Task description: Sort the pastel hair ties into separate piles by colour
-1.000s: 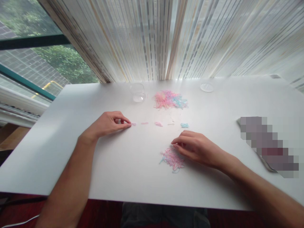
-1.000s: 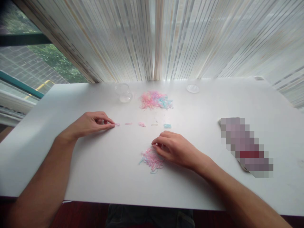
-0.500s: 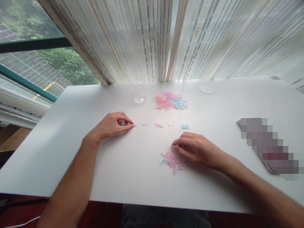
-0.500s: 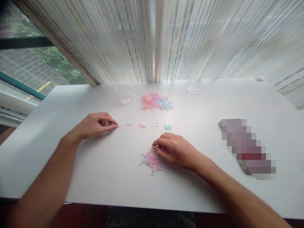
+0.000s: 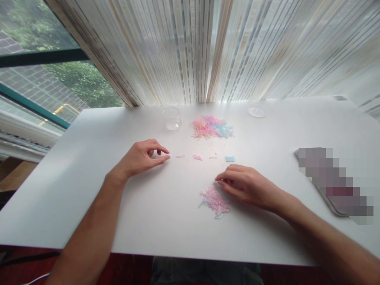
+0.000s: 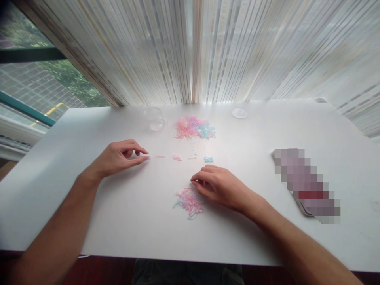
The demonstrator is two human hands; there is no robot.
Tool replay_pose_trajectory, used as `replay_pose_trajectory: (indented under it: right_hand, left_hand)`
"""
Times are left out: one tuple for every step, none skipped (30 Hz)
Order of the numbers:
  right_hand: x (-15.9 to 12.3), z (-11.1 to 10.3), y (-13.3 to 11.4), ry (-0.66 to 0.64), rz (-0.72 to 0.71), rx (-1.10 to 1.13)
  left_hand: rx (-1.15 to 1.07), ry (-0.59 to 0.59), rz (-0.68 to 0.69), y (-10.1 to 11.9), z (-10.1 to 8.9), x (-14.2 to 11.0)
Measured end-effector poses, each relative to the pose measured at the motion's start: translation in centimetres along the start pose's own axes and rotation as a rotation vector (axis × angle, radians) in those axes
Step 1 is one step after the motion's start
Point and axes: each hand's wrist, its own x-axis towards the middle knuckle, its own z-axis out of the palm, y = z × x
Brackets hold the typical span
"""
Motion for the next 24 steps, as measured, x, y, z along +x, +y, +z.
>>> replay_pose_trajectory:
  right_hand:
    - [0.0,-0.1,-0.1,-0.001,0.000,0.004]
    - [0.0,-0.3,-0.1,-0.004,0.002,0.010]
    - [0.0,-0.4,-0.2,-0.012,0.004,0.019]
    - [0.0,-0.5,-0.3,-0.022,0.007,0.029]
    - [0.0,-0.6,-0.4,-0.035,0.011,0.041]
    - [0.0,-0.6,-0.5,-0.048,0.015,0.053]
    - [0.0,-0.6,-0.6,-0.060,0.019,0.064]
    - [0.0,-0.5,-0.6,-0.069,0.021,0.072]
    - [-0.1,-0.4,-0.6,-0.077,0.022,0.079]
    - [-0.1,-0.3,-0.6,-0.081,0.022,0.081]
    - [-0.1,-0.2,-0.6,-0.083,0.023,0.080]
    - [-0.1,0.0,-0.5,-0.080,0.025,0.075]
    - [-0.1,0.2,-0.5,-0.073,0.027,0.071]
    - [-0.1,0.3,-0.4,-0.065,0.029,0.068]
    - [0.0,0.5,-0.4,-0.054,0.027,0.065]
    - [0.0,0.7,-0.4,-0.042,0.022,0.064]
    - [0.0,0.8,-0.4,-0.033,0.014,0.064]
    - [0.0,0.9,-0.3,-0.026,0.005,0.064]
    - [0.0,1.0,-0.3,-0.021,-0.004,0.064]
    - [0.0,1.1,-0.3,-0.019,-0.011,0.065]
    - [0.0,1.1,-0.3,-0.020,-0.015,0.068]
    - [0.0,1.2,-0.2,-0.022,-0.019,0.074]
    - [0.0,1.3,-0.2,-0.025,-0.022,0.081]
    - [0.0,1.3,-0.2,-0.025,-0.025,0.087]
  left_hand:
    - [-0.015,-0.001,0.031,0.6,0.2,-0.1]
    - [-0.037,-0.012,0.064,1.4,0.5,-0.2]
    - [-0.064,-0.040,0.102,2.3,1.0,-0.3]
    - [-0.090,-0.083,0.138,3.2,1.5,-0.5]
    - [-0.113,-0.134,0.177,4.1,2.2,-0.7]
    - [-0.121,-0.191,0.227,4.9,2.9,-0.9]
    - [-0.117,-0.239,0.278,5.7,3.7,-1.1]
    - [-0.113,-0.283,0.310,6.3,4.4,-1.3]
    - [-0.104,-0.312,0.335,6.8,5.0,-1.4]
    - [-0.094,-0.327,0.351,7.1,5.6,-1.6]
    - [-0.084,-0.334,0.357,7.3,6.0,-1.7]
    - [-0.074,-0.334,0.355,7.4,6.3,-1.7]
    - [-0.064,-0.331,0.348,7.4,6.5,-1.7]
    - [-0.056,-0.328,0.338,7.4,6.6,-1.7]
    - [-0.049,-0.328,0.328,7.4,6.7,-1.7]
    - [-0.047,-0.329,0.321,7.4,6.7,-1.7]
    - [-0.048,-0.331,0.318,7.4,6.8,-1.7]
    - [-0.053,-0.335,0.319,7.4,6.8,-1.7]
    - [-0.060,-0.338,0.322,7.4,6.9,-1.6]
    - [-0.065,-0.341,0.325,7.4,6.9,-1.6]
    - [-0.069,-0.342,0.327,7.4,7.0,-1.6]
    - [-0.071,-0.342,0.327,7.4,7.0,-1.6]
    - [-0.072,-0.342,0.326,7.4,7.1,-1.6]
    - [-0.072,-0.342,0.325,7.4,7.1,-1.6]
